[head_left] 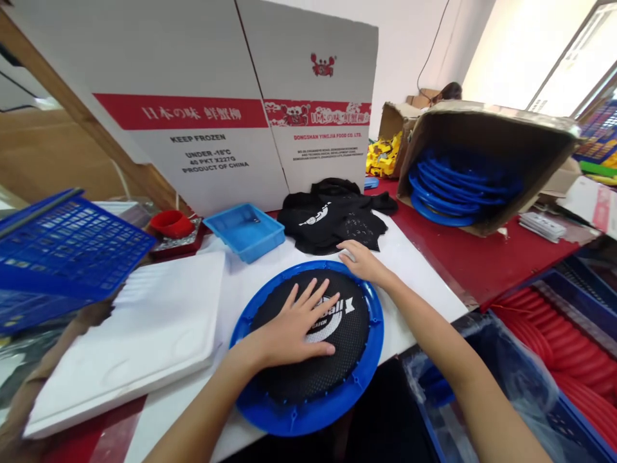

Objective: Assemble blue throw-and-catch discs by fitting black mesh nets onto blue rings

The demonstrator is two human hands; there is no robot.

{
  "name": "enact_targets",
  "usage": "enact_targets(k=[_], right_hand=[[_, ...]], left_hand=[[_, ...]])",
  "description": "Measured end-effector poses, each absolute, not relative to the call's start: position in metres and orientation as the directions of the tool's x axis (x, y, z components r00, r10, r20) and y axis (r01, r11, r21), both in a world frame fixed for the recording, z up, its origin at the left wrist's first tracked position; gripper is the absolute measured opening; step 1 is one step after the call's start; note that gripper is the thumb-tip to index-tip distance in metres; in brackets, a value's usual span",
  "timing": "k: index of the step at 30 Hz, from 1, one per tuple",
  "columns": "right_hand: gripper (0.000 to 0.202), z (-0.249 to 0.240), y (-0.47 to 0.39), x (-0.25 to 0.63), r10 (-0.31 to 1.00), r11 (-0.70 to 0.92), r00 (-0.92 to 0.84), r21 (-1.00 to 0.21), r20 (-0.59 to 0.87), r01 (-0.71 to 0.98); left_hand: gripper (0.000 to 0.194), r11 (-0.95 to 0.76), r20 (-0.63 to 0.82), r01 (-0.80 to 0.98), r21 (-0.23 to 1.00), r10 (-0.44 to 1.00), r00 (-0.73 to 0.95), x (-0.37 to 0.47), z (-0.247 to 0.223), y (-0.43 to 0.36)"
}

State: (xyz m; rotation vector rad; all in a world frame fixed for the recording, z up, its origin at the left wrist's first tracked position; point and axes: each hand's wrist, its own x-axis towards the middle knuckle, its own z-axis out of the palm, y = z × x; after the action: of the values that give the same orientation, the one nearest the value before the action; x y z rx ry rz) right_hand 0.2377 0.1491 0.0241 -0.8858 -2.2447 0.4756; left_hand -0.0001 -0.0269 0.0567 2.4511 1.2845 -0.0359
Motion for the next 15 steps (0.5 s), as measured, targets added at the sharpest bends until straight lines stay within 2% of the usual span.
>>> enact_targets(k=[4,7,10,15], right_hand=[[0.034,0.032,0.180,0.278,0.763,0.630,-0.365,-0.488,0.533,0.604],[0.042,0.053,0.213,0.335,0.795,0.475,-0.132,-0.474,0.591,0.741],[0.051,0.090,0.245,0.404,0.785,0.327,0.021,-0.444,0.619,0.834],[0.069,0.160,0.286,0.499,0.767,0.112,0.179,-0.403,0.616,0.908]], left_hand=[[0.101,-0.516,-0.205,0.804,0.295,0.788,0.581,0.001,0.053,-0.027],[0.102,-0.516,-0.187,0.803,0.297,0.793,0.579,0.002,0.049,-0.027],[0.104,-0.500,-0.197,0.815,0.294,0.802,0.563,0.004,0.047,-0.027],[0.104,-0.486,-0.212,0.816,0.311,0.802,0.558,0.005,0.049,-0.027]])
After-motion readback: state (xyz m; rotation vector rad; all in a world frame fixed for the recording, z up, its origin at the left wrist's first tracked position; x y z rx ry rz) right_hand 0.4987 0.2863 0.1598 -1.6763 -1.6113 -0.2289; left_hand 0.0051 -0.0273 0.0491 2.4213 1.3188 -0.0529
